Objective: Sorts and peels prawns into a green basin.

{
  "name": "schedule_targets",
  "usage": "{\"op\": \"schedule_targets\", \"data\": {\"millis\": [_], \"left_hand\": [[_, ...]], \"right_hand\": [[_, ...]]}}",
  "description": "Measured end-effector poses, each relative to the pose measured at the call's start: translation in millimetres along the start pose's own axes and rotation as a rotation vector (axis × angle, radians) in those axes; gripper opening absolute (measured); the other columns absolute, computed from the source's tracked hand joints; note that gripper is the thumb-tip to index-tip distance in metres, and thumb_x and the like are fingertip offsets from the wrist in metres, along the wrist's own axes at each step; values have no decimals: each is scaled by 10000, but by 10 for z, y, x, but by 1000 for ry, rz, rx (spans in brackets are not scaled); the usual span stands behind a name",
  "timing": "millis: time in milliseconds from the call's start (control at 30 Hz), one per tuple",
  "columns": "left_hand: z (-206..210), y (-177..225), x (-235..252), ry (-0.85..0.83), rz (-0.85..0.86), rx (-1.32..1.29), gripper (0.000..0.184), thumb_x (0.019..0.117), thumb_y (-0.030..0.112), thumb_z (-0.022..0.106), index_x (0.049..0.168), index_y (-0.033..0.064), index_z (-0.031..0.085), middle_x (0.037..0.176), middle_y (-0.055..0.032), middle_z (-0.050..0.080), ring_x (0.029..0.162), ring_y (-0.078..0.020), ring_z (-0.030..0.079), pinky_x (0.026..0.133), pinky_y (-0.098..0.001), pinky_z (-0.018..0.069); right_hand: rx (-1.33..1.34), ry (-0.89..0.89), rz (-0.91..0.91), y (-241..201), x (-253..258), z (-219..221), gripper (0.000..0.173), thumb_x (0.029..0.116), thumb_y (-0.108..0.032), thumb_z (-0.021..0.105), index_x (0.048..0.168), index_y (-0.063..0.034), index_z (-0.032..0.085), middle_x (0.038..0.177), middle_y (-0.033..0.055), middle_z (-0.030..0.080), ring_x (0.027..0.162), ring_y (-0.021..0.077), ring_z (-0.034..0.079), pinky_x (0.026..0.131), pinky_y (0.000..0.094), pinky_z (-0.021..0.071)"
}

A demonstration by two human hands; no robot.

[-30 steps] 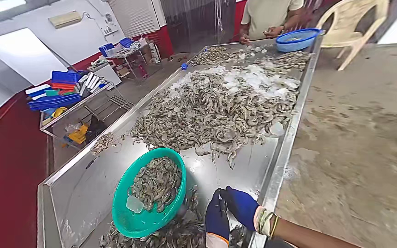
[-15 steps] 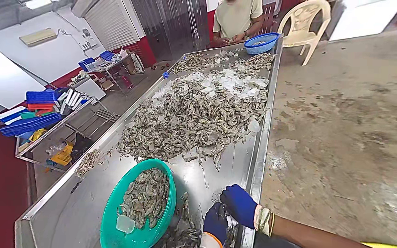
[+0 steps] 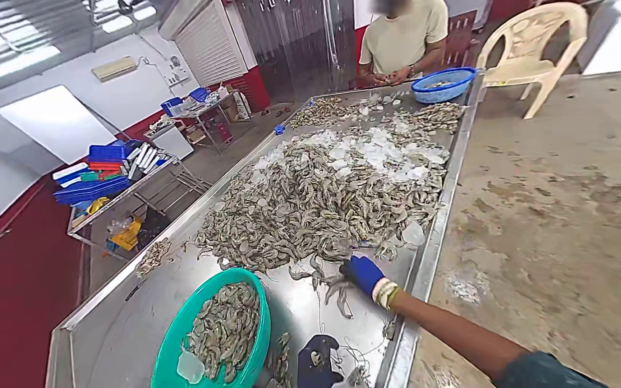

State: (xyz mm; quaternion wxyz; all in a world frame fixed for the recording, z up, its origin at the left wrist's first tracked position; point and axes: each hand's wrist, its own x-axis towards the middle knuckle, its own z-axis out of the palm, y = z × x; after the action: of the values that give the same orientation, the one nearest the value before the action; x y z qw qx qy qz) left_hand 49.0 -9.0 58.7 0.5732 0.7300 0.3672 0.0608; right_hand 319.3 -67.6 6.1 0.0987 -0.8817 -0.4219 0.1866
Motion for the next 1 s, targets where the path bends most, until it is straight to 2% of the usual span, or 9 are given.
{"op": "schedule_targets", "data": {"millis": [33,100,167,400,500,633,700,867,1000], "left_hand": [[55,-149,68,90,157,52,284,1006,78,486,1171,-27,693,908,-84,700,735,-104,647,701,-306,571],[164,-112,117,159,303,251,350,1022,55,511,1336,2,656,1235,-141,712,1164,-221,670,1065,-391,502],[274,-18,177,82,287,444,448,1014,45,517,1459,13,550,1475,-192,562,1408,-332,499,1213,-467,344],[441,74,75,-195,-241,661,432,1005,114,518,1435,84,544,1330,-217,653,1259,-396,619,1057,-601,473],[263,-55,102,-305,-147,496,390,965,53,547,1348,-3,589,1306,-259,630,1235,-387,602,1066,-577,445],[-51,-299,116,-207,41,54,333,943,-38,525,1268,-61,593,972,-135,662,832,-173,635,804,-366,553],[-96,-354,123,-225,52,-133,409,934,-70,503,1343,-80,517,987,-111,646,830,-117,634,804,-310,564],[-24,-200,38,-5,20,33,202,955,94,679,1085,-45,611,910,-136,633,796,-191,639,762,-374,574],[30,-260,7,-27,-33,268,440,1019,52,530,1458,82,549,1237,-145,702,1112,-249,683,1026,-434,516]], "right_hand": [[-44,22,-35,-47,-123,0,252,1019,-103,577,1235,-72,703,1280,231,657,1205,463,599,1004,633,463],[-94,17,-64,-204,-432,-79,251,1012,-55,558,1214,-71,707,1269,231,648,1210,459,589,1005,618,459],[-22,-63,-55,-485,-800,-62,269,1003,-5,536,1224,6,689,1287,266,636,1245,479,572,1043,617,454],[-132,-111,-225,-795,-1267,435,284,944,-178,662,1102,53,706,1214,224,677,1226,409,597,1156,581,333],[-106,-5,-222,-658,-1238,470,151,935,-68,628,966,28,740,1078,207,726,1128,400,660,1093,568,423],[-151,-366,-142,-371,-1071,105,244,993,-199,610,1161,-78,739,1305,245,635,1281,479,536,1051,664,402],[-153,-318,-241,-458,-929,11,257,1004,-99,592,1202,-126,754,1277,236,654,1248,479,565,1030,652,439],[-90,-93,-256,-709,-628,462,266,1016,23,490,1195,66,681,1313,259,638,1298,460,554,1150,594,364],[-123,-138,-243,-786,-1192,704,217,970,-27,580,1147,48,681,1249,250,649,1260,440,574,1143,589,369]]}}
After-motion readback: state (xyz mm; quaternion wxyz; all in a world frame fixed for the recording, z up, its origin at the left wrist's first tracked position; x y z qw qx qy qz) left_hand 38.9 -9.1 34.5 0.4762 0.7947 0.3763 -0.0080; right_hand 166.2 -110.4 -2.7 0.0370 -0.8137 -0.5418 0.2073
